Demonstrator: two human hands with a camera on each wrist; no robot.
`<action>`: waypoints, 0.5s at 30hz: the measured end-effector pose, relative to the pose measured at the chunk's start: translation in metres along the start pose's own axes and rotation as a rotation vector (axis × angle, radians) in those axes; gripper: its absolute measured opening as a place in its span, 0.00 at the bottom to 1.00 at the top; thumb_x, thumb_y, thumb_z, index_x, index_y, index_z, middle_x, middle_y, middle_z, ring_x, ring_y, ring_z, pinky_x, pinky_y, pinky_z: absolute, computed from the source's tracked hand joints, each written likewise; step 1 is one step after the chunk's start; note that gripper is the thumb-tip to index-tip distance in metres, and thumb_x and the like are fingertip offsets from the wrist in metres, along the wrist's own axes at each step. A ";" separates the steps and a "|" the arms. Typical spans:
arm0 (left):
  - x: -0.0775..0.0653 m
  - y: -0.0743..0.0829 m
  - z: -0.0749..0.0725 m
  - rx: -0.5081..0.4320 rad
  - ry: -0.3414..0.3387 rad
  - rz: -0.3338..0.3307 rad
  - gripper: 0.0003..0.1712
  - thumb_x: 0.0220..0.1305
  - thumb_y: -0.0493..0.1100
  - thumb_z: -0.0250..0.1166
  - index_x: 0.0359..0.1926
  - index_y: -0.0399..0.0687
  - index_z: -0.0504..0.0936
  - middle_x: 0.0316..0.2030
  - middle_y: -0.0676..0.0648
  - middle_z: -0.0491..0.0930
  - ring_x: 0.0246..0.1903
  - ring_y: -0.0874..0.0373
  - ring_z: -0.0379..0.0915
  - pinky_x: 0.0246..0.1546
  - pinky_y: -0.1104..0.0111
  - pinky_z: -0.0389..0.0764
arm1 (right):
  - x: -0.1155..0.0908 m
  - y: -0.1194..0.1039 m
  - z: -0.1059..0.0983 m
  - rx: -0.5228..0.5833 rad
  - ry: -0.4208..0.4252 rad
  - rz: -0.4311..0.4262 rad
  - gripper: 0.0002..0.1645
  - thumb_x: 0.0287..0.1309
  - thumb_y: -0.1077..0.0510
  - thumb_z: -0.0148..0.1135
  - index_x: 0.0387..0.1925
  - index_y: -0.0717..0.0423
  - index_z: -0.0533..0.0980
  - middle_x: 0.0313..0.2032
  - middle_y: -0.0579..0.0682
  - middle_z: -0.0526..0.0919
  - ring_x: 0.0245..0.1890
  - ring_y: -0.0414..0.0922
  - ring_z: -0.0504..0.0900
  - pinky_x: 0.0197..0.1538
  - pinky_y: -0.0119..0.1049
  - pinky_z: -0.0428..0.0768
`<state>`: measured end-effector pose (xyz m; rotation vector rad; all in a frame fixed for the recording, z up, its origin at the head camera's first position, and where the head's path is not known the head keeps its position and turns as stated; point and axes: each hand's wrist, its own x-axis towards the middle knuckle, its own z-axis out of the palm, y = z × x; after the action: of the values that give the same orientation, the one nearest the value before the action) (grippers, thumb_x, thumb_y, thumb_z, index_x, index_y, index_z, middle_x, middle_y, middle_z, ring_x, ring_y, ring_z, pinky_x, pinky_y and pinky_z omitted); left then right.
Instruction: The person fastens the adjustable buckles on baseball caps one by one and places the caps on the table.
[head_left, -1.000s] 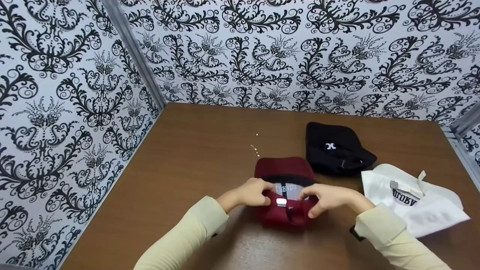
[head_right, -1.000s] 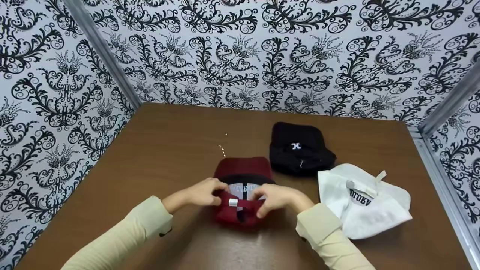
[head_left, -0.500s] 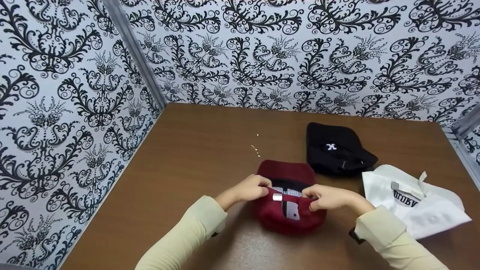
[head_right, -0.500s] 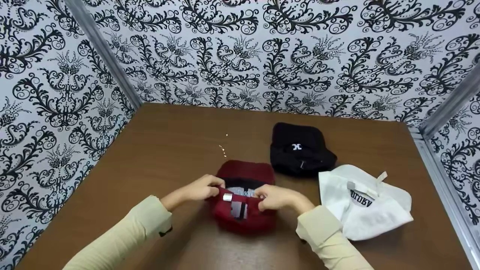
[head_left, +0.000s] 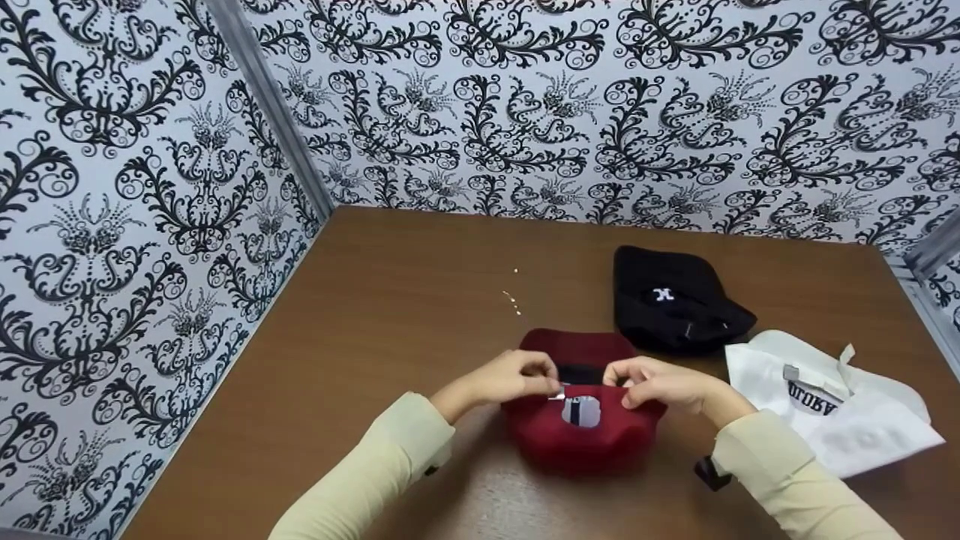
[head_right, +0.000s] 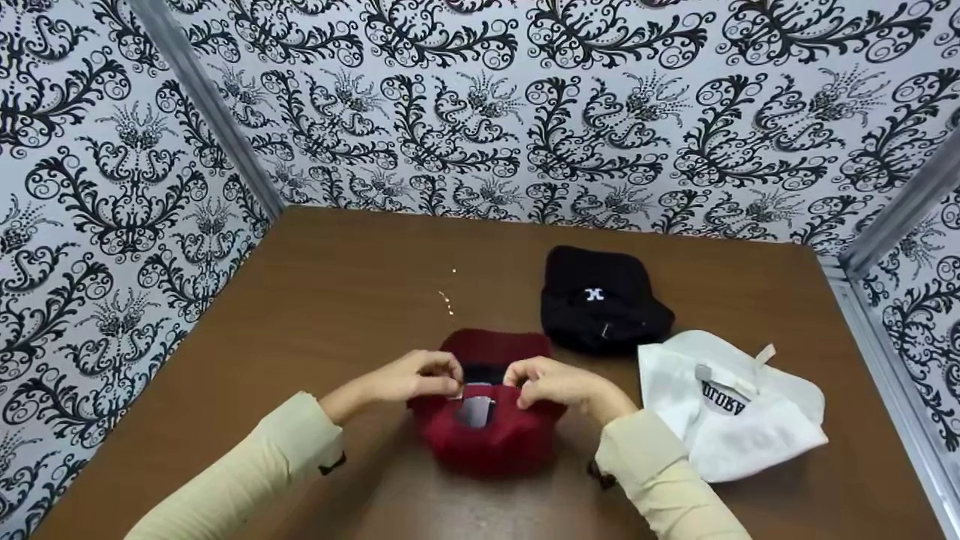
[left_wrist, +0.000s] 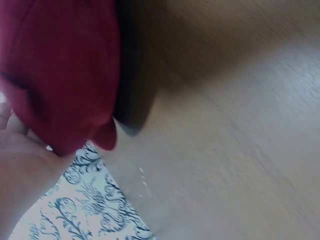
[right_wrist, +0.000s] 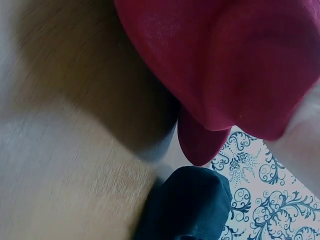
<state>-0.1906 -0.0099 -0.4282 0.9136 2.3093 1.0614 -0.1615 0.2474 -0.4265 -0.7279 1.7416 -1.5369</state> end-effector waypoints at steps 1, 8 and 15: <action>0.001 0.002 0.001 0.005 -0.027 0.001 0.11 0.56 0.50 0.57 0.36 0.51 0.77 0.32 0.56 0.78 0.34 0.68 0.69 0.38 0.76 0.68 | 0.000 0.000 0.000 0.029 0.003 -0.003 0.13 0.44 0.65 0.50 0.33 0.71 0.63 0.24 0.38 0.73 0.25 0.31 0.71 0.28 0.23 0.67; 0.003 0.006 0.004 0.110 -0.102 0.009 0.19 0.59 0.57 0.51 0.46 0.53 0.76 0.43 0.55 0.77 0.43 0.67 0.69 0.45 0.74 0.68 | -0.001 -0.001 -0.002 0.136 0.014 -0.069 0.09 0.47 0.66 0.49 0.34 0.55 0.67 0.23 0.38 0.73 0.26 0.32 0.74 0.30 0.24 0.70; -0.004 -0.008 -0.007 0.186 0.042 0.021 0.17 0.48 0.41 0.50 0.39 0.49 0.80 0.33 0.52 0.79 0.33 0.64 0.67 0.36 0.73 0.66 | -0.007 -0.005 -0.007 0.150 0.146 -0.149 0.07 0.51 0.67 0.47 0.33 0.54 0.68 0.22 0.36 0.71 0.23 0.31 0.72 0.33 0.25 0.69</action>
<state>-0.1953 -0.0202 -0.4293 0.9961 2.4702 0.8920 -0.1632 0.2570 -0.4205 -0.6972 1.6852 -1.8407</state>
